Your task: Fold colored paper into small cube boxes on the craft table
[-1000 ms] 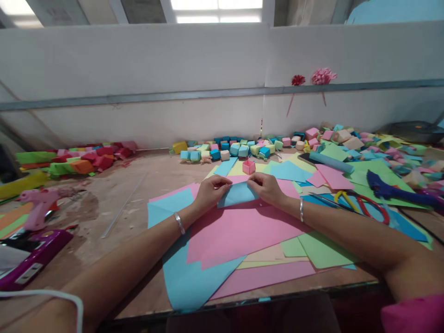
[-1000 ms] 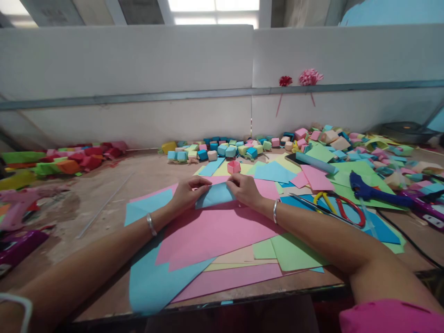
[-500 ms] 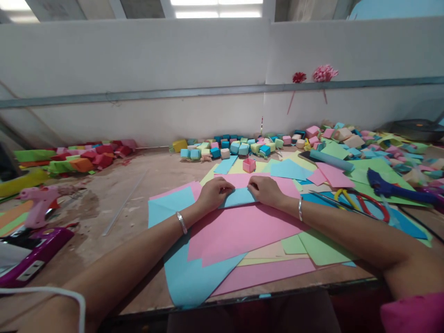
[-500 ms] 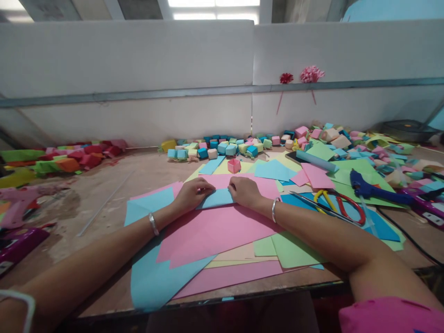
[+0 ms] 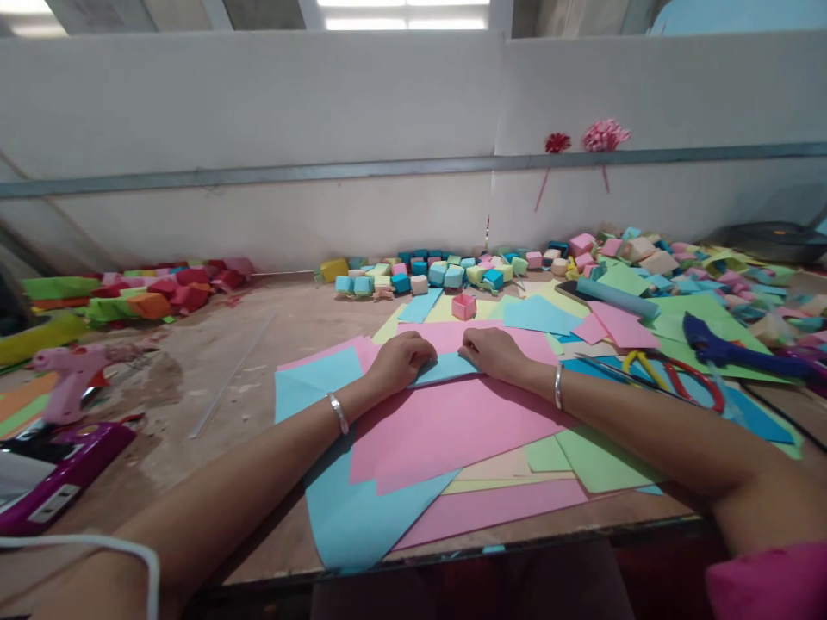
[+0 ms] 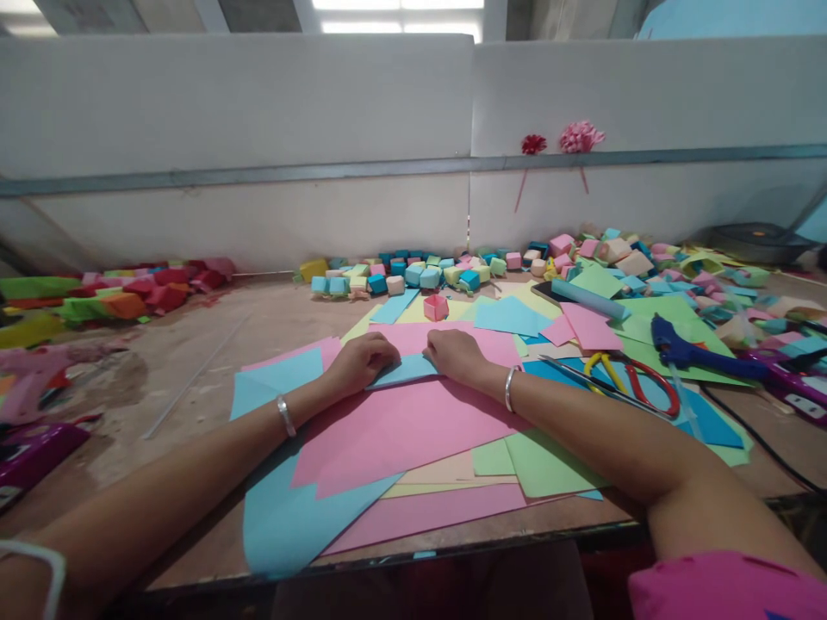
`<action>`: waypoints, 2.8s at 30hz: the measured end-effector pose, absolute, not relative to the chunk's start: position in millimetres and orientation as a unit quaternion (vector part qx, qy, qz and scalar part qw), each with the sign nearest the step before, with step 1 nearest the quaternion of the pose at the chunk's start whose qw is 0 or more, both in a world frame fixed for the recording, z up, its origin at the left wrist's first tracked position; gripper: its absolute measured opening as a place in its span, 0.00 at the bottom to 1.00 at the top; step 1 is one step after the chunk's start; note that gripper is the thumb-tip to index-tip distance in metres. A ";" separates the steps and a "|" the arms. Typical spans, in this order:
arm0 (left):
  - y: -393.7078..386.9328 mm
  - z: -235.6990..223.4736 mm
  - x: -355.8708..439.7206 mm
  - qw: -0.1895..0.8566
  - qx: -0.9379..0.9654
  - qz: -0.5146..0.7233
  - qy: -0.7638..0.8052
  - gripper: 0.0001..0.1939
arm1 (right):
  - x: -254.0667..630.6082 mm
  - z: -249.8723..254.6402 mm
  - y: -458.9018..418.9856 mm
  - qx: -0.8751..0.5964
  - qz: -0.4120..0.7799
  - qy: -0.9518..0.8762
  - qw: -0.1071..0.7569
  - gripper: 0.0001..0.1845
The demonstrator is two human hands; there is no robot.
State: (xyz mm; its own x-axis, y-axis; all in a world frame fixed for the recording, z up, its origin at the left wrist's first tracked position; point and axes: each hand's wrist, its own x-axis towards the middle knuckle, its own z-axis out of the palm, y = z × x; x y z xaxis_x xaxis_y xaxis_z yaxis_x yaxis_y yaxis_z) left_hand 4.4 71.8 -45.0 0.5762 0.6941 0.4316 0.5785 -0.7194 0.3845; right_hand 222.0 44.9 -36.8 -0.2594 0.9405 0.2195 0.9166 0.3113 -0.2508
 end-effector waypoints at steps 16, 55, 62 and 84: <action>71.4 -25.6 7.9 0.073 0.949 0.181 0.248 0.15 | 225.0 -36.7 51.7 -0.572 0.068 -0.795 0.190 0.05; 65.2 -22.6 6.8 0.014 0.974 0.079 0.212 0.19 | 256.4 -29.1 5.1 -0.547 0.437 -0.626 0.344 0.17; 69.4 -26.8 5.9 0.007 0.975 0.073 0.208 0.21 | 250.2 -26.5 7.0 -0.547 0.432 -0.587 0.413 0.15; 70.5 -28.2 4.4 -0.008 0.978 0.081 0.190 0.23 | 248.7 -40.8 11.3 -0.385 0.358 -0.700 0.483 0.19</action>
State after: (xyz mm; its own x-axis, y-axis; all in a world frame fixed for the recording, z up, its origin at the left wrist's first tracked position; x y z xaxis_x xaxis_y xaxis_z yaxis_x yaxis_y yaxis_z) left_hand 4.4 70.5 -28.2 0.9143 0.3713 0.1615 0.3738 -0.9274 0.0160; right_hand 248.7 11.3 -40.8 -0.2367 0.8854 0.4001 0.1937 0.4465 -0.8736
